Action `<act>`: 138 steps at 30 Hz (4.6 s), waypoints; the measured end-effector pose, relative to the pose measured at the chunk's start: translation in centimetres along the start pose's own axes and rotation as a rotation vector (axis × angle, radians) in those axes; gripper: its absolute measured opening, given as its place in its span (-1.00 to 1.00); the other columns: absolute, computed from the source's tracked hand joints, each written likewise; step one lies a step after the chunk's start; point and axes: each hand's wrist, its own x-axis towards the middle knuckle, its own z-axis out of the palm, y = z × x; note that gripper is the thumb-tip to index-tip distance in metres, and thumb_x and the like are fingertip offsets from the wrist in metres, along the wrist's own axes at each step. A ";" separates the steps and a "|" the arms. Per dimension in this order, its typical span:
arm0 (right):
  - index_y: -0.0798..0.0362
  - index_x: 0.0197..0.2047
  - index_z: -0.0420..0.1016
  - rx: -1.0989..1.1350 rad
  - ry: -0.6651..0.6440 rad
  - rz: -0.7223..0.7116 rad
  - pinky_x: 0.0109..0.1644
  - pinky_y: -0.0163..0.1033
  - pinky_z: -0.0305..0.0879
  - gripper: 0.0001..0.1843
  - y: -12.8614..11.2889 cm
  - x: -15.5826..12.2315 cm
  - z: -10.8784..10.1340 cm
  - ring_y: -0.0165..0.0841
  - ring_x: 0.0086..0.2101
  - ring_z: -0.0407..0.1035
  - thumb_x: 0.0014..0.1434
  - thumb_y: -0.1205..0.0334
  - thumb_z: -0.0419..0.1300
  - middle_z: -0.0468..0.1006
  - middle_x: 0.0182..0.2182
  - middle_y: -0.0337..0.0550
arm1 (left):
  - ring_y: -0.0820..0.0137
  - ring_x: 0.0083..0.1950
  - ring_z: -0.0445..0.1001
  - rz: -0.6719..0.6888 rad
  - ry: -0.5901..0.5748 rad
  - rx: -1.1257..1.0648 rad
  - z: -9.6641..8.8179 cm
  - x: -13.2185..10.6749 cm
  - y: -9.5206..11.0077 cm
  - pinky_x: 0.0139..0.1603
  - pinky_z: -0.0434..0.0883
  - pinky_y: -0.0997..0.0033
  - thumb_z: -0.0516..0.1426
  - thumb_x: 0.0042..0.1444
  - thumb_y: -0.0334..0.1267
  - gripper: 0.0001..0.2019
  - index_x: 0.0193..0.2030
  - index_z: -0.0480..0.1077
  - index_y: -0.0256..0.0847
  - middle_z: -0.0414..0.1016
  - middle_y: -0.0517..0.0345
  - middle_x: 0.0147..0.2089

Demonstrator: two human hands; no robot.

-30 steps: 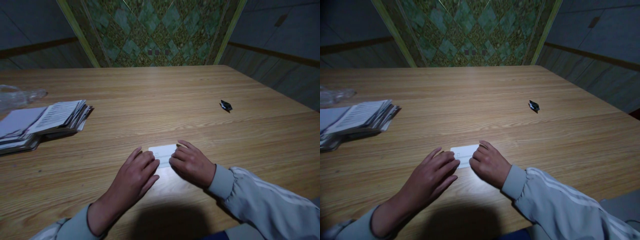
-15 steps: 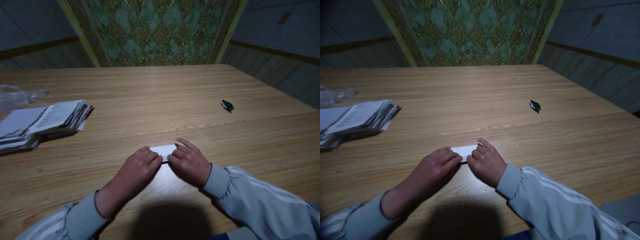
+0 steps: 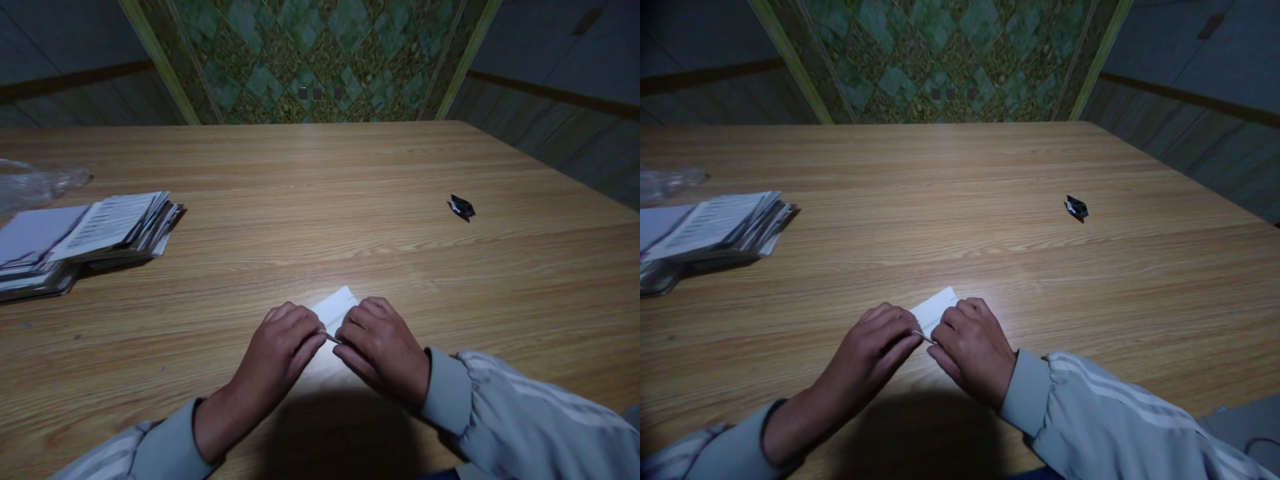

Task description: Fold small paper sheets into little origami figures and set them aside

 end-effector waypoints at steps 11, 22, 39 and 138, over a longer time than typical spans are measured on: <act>0.05 -0.38 0.50 0.182 0.042 0.152 -0.11 -0.18 0.04 -0.82 0.8 0.3 0.0 -0.33 -0.28 0.28 0.27 0.21 0.28 0.49 -0.41 -0.24 | 0.29 -0.21 0.36 -0.133 -0.019 -0.004 0.2 0.4 0.3 -0.15 0.27 0.24 0.07 0.37 -0.25 -0.82 -0.28 0.41 -0.19 0.44 0.14 -0.30; 0.05 -0.42 0.50 0.186 0.019 0.229 -0.08 -0.15 0.03 -0.81 0.4 0.6 0.2 -0.30 -0.27 0.29 0.25 0.24 0.28 0.49 -0.42 -0.22 | 0.26 -0.20 0.41 -0.195 -0.046 0.109 0.2 1.1 0.1 -0.18 0.26 0.25 0.18 0.29 -0.19 -0.88 -0.21 0.45 -0.18 0.50 0.13 -0.26; 0.06 -0.45 0.44 0.021 0.091 0.214 -0.11 -0.13 0.07 -0.85 0.0 0.8 1.2 -0.27 -0.30 0.29 0.16 0.32 0.25 0.47 -0.45 -0.20 | 0.24 -0.22 0.42 -0.198 -0.037 0.144 0.3 1.3 0.1 -0.20 0.24 0.24 0.20 0.27 -0.20 -0.90 -0.20 0.42 -0.17 0.52 0.15 -0.27; 0.01 -0.29 0.50 -0.049 -0.277 -0.374 -0.04 -0.16 0.18 -0.77 2.5 0.3 -3.2 -0.31 -0.25 0.27 0.41 0.22 0.10 0.54 -0.26 -0.15 | -0.02 0.48 0.12 0.321 -0.375 0.329 -1.7 -4.0 -0.4 0.41 -0.07 -0.30 0.32 0.12 -0.19 -0.21 0.44 0.10 0.14 0.10 0.01 0.50</act>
